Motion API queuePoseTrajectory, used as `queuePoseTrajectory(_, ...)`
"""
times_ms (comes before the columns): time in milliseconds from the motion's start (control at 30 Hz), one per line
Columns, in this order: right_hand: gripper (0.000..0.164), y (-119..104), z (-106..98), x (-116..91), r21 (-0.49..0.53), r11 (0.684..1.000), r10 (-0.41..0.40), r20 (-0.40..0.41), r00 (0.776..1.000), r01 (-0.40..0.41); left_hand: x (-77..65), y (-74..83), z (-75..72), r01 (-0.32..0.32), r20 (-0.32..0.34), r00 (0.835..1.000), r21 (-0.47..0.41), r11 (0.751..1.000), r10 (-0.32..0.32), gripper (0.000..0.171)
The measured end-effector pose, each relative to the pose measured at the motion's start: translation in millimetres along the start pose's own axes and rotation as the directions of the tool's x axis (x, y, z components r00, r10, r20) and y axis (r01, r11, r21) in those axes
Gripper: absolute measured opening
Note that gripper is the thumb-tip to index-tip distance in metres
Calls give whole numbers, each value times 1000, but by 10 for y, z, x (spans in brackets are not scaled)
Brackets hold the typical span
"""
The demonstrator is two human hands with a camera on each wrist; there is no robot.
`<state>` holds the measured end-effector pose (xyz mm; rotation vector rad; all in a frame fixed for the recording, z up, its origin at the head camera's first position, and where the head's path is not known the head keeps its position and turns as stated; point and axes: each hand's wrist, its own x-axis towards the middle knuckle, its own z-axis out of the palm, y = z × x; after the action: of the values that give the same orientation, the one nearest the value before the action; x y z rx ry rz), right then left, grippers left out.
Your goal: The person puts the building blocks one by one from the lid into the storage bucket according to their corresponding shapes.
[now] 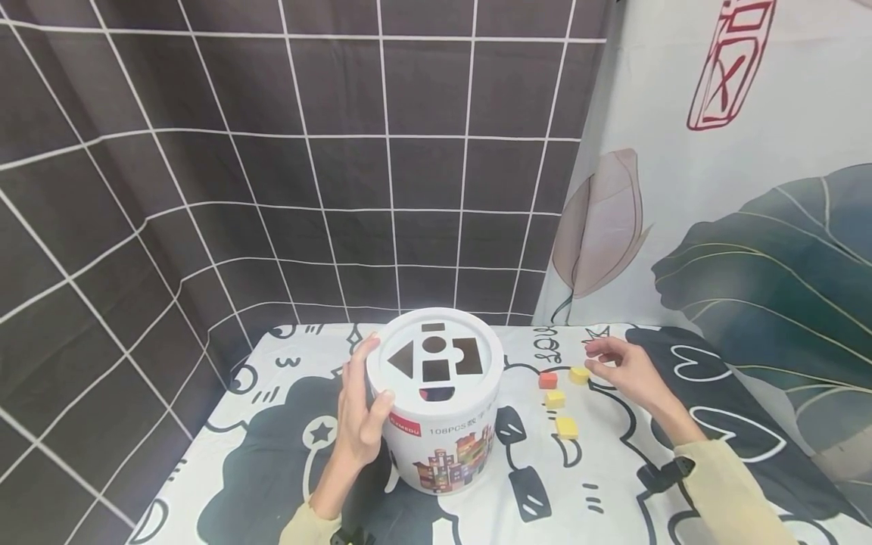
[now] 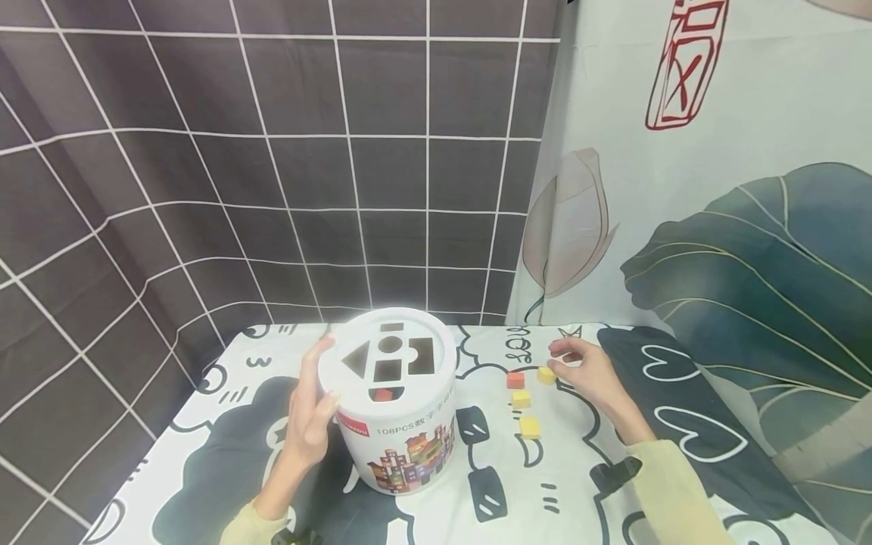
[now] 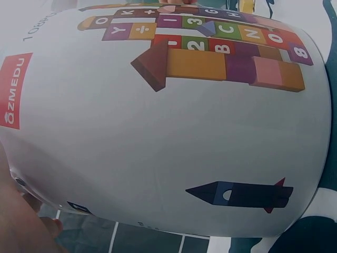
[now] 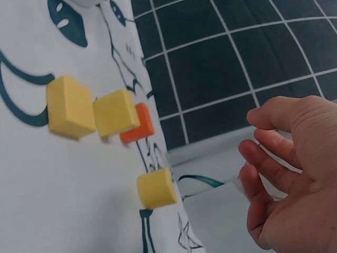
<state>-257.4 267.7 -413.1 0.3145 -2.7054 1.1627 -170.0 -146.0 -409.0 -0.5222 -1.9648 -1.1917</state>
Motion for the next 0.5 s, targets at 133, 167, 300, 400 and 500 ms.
queuePoseTrajectory(133, 35, 64, 20, -5, -6, 999, 33, 1, 999, -33, 0, 5, 2, -13, -7, 1000, 2, 1000, 14, 70)
queuePoseTrajectory(167, 35, 77, 24, -7, -7, 999, 41, 4, 999, -41, 0, 5, 1, -13, -8, 1000, 3, 1000, 13, 70)
queuePoseTrajectory(300, 35, 116, 38, -13, 0, 998, 69, 17, 997, -69, 0, 6, -2, 5, -6, 1000, 5, 1000, -5, 71)
queuePoseTrajectory(400, 34, 145, 56, -15, 1, 997, 82, 24, 996, -82, 0, 3, -2, 2, -5, 1000, 7, 1000, -1, 71)
queuePoseTrajectory(500, 34, 185, 80, -17, -6, 996, 84, 17, 996, -84, -1, 5, 0, -7, -9, 1000, 6, 1000, 7, 71)
